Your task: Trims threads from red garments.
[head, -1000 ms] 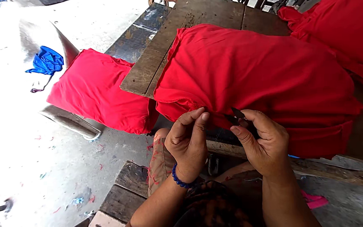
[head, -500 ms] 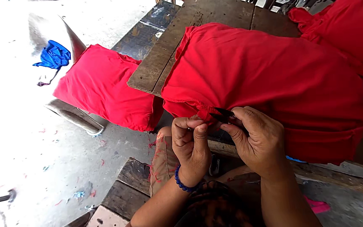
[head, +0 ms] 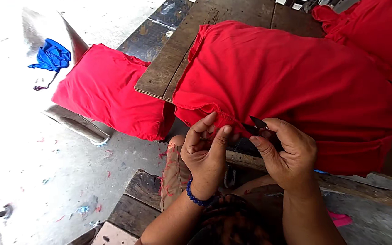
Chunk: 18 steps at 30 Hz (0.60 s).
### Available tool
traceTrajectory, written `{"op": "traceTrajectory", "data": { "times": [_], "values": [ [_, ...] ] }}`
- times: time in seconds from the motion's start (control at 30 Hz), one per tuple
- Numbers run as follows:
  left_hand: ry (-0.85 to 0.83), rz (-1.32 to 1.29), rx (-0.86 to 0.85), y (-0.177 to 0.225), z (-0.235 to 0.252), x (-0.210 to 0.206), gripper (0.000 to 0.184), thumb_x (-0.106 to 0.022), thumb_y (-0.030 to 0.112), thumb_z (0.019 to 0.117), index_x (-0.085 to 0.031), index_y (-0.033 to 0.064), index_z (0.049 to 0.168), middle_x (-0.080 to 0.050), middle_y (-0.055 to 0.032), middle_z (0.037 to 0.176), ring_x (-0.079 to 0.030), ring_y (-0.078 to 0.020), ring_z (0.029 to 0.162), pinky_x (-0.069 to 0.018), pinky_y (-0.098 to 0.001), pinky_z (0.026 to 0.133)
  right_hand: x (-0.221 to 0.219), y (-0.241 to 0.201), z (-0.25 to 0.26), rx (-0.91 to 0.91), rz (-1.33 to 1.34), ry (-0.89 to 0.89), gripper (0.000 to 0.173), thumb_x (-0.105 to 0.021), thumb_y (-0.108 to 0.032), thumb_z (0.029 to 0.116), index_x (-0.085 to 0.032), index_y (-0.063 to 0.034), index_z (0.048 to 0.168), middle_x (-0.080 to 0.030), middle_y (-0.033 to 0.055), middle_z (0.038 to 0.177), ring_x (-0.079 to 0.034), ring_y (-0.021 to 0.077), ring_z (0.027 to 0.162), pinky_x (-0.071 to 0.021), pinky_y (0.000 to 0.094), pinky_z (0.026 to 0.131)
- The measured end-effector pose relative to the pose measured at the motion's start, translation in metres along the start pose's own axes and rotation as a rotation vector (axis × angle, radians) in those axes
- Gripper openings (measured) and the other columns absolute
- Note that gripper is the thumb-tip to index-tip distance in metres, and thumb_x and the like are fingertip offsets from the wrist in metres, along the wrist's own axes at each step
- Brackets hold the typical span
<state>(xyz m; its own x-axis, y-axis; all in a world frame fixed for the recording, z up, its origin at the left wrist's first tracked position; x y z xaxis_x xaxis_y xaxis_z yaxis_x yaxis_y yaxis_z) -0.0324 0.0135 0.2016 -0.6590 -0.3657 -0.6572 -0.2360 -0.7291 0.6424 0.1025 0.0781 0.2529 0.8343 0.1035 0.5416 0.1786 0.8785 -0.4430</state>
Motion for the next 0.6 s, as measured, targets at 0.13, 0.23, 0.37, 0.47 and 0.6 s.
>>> {"op": "traceTrajectory", "data": {
  "times": [0.13,0.23,0.37,0.47,0.6],
  "values": [
    [-0.012,0.024,-0.059,0.000,0.001,0.003,0.016,-0.061,0.004,0.1018,-0.070,0.0057,0.115,-0.074,-0.0038,0.099,-0.075,-0.0136,0.084,-0.0664,-0.0339,0.074,-0.002,-0.003,0.003,0.027,-0.043,-0.031,0.025,-0.063,-0.020,0.1016,-0.068,0.0038,0.101,-0.063,0.0041,0.083,-0.059,0.0012,0.076,-0.0486,0.0140,0.068],
    [-0.055,0.056,-0.113,0.003,0.001,0.003,0.013,-0.057,0.009,0.1049,-0.066,0.0102,0.114,-0.072,0.0006,0.097,-0.074,-0.0099,0.083,-0.0659,-0.0314,0.075,-0.004,-0.007,0.006,0.042,-0.101,-0.060,0.025,-0.063,-0.022,0.1016,-0.070,0.0024,0.099,-0.063,0.0054,0.080,-0.058,0.0051,0.073,-0.0473,0.0178,0.064],
    [-0.087,0.150,-0.200,0.004,0.001,0.005,0.012,-0.058,0.013,0.1048,-0.065,0.0160,0.113,-0.069,0.0077,0.100,-0.070,-0.0024,0.087,-0.0632,-0.0246,0.076,-0.008,-0.014,0.011,0.082,-0.194,-0.074,0.026,-0.062,-0.023,0.1015,-0.071,0.0017,0.098,-0.063,0.0071,0.076,-0.059,0.0111,0.070,-0.0462,0.0232,0.061],
    [-0.132,0.245,-0.283,0.005,0.000,0.006,0.010,-0.059,0.018,0.1049,-0.064,0.0204,0.113,-0.068,0.0115,0.104,-0.067,0.0023,0.091,-0.0588,-0.0179,0.077,-0.010,-0.019,0.014,0.119,-0.251,-0.066,0.027,-0.063,-0.023,0.1014,-0.071,0.0019,0.098,-0.062,0.0084,0.076,-0.060,0.0146,0.069,-0.0457,0.0258,0.060],
    [-0.190,0.343,-0.377,0.007,-0.001,0.006,0.007,-0.057,0.020,0.1061,-0.061,0.0165,0.111,-0.065,0.0105,0.099,-0.063,0.0049,0.091,-0.0546,-0.0147,0.080,-0.013,-0.025,0.018,0.162,-0.298,-0.052,0.026,-0.063,-0.022,0.1017,-0.070,0.0018,0.098,-0.061,0.0092,0.075,-0.059,0.0173,0.069,-0.0447,0.0279,0.060]
  ]
}}
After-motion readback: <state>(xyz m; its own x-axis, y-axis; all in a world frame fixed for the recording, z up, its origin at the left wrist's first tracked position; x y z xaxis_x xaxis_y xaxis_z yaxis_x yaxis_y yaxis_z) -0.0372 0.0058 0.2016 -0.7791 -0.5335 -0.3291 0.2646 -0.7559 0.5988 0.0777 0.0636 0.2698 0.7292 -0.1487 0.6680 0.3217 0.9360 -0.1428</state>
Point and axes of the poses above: each hand's wrist, its own z-axis towards the middle knuckle, its own x-axis out of the back of the hand, y = z × x, the point moved 3 cm from there along z, towards the middle knuckle
